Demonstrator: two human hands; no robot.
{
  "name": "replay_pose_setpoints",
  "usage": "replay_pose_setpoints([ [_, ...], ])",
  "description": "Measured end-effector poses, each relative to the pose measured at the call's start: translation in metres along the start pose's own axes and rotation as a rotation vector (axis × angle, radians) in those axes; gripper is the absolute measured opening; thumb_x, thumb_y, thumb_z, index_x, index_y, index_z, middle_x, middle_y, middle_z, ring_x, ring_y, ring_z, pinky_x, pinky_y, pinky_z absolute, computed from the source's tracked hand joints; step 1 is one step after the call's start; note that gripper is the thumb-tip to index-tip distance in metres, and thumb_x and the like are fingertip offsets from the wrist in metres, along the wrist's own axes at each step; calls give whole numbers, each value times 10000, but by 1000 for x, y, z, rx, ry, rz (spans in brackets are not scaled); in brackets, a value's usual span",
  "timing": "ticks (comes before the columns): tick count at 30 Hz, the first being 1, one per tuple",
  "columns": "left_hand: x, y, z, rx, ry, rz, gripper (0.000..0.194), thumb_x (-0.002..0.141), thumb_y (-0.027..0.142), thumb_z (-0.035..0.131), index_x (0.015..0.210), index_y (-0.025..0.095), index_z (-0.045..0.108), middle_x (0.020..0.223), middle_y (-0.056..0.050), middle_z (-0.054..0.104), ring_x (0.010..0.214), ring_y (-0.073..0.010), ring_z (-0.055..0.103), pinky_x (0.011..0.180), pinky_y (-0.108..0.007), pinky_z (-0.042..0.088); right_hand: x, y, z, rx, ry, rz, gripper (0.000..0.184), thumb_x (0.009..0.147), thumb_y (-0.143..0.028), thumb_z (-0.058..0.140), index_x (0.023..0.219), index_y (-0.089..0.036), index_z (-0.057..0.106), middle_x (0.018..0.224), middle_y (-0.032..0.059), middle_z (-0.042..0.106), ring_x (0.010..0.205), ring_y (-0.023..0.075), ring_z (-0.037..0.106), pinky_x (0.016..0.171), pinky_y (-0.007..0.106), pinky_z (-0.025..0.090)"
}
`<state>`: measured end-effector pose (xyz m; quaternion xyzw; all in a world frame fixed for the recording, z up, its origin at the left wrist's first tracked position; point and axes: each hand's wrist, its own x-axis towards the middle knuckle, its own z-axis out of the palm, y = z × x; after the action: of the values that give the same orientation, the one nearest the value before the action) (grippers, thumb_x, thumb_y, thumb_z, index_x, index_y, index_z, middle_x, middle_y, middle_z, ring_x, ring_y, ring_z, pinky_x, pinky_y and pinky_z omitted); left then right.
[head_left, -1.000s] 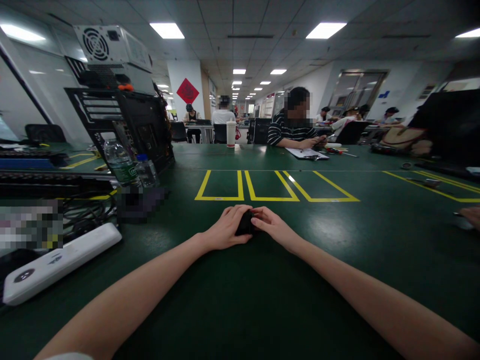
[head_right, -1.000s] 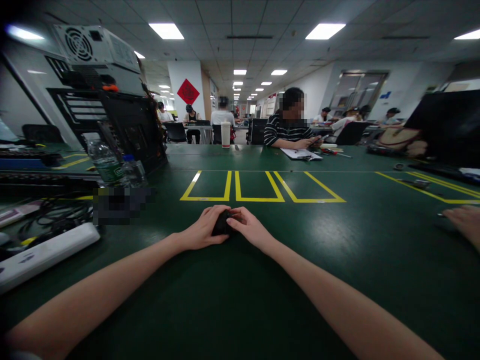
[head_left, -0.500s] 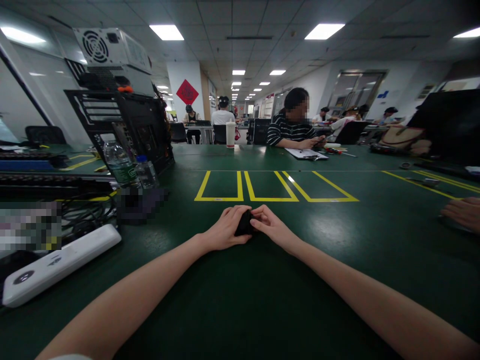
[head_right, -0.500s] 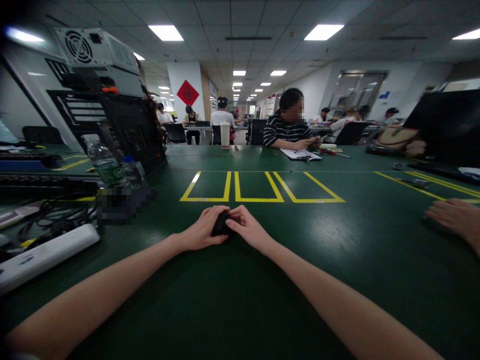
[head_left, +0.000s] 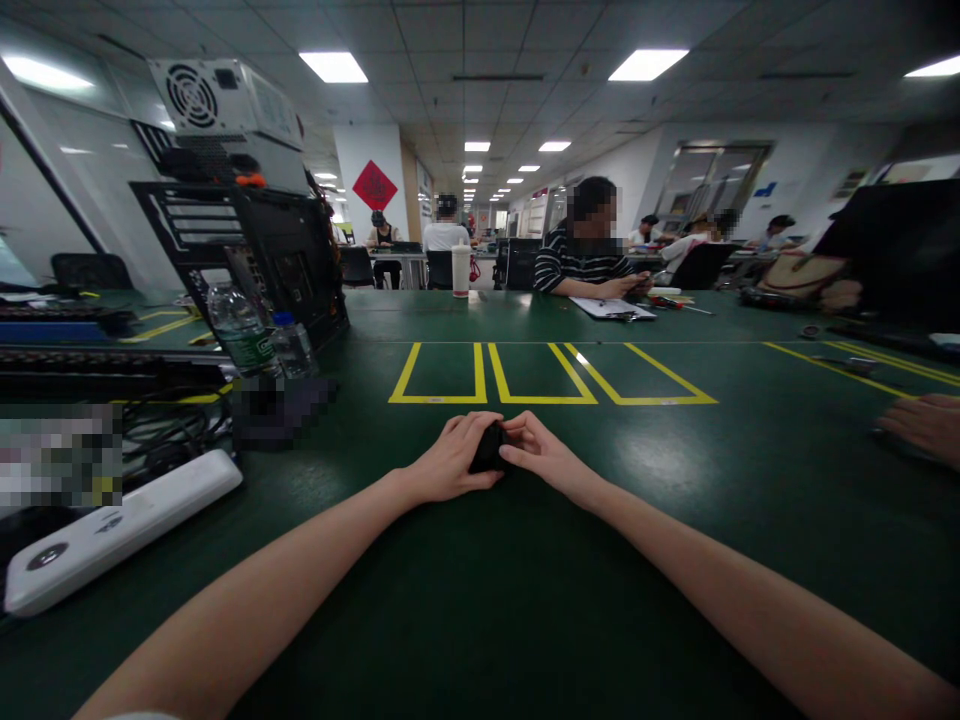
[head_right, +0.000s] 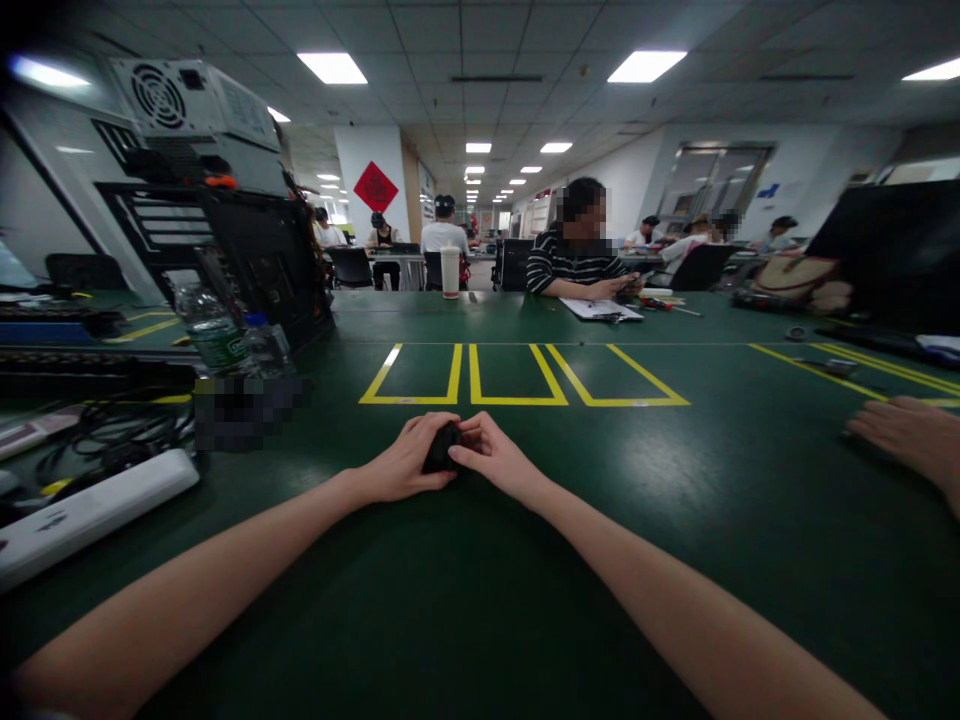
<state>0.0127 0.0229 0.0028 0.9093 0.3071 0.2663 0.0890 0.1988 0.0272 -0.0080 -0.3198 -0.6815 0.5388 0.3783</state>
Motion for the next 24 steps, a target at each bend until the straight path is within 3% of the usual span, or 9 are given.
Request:
replay_pose_setpoints([
  [9,1,0,-1,-6,-8,-14,610,709,295,559,1212,226,221,1153,-75,418,1090,-225,393,952,-407,249,1,-4,2,-12,23,38,276,743,-291,535,991,-232,427,956,19,520,952,170,509,859,394,391],
  [15,0,0,0,1,-12,-21,605,715,302,549,1215,232,214,1159,-75,417,1091,-236,396,947,-421,248,-1,-5,1,18,-36,-14,362,641,-240,651,924,-224,426,1015,18,492,991,178,491,871,390,386],
  [20,0,-1,0,-2,-8,-15,620,712,306,556,1222,221,213,1175,-81,405,1102,-234,383,956,-421,241,-2,-5,4,-22,35,9,211,746,-319,531,918,-228,448,961,15,514,941,168,507,844,385,397],
  [24,1,-1,0,-3,3,-14,619,706,298,563,1215,215,221,1153,-77,418,1093,-227,390,950,-407,252,0,-4,5,-9,54,28,248,755,-316,516,977,-238,438,958,18,516,945,166,504,846,379,401],
])
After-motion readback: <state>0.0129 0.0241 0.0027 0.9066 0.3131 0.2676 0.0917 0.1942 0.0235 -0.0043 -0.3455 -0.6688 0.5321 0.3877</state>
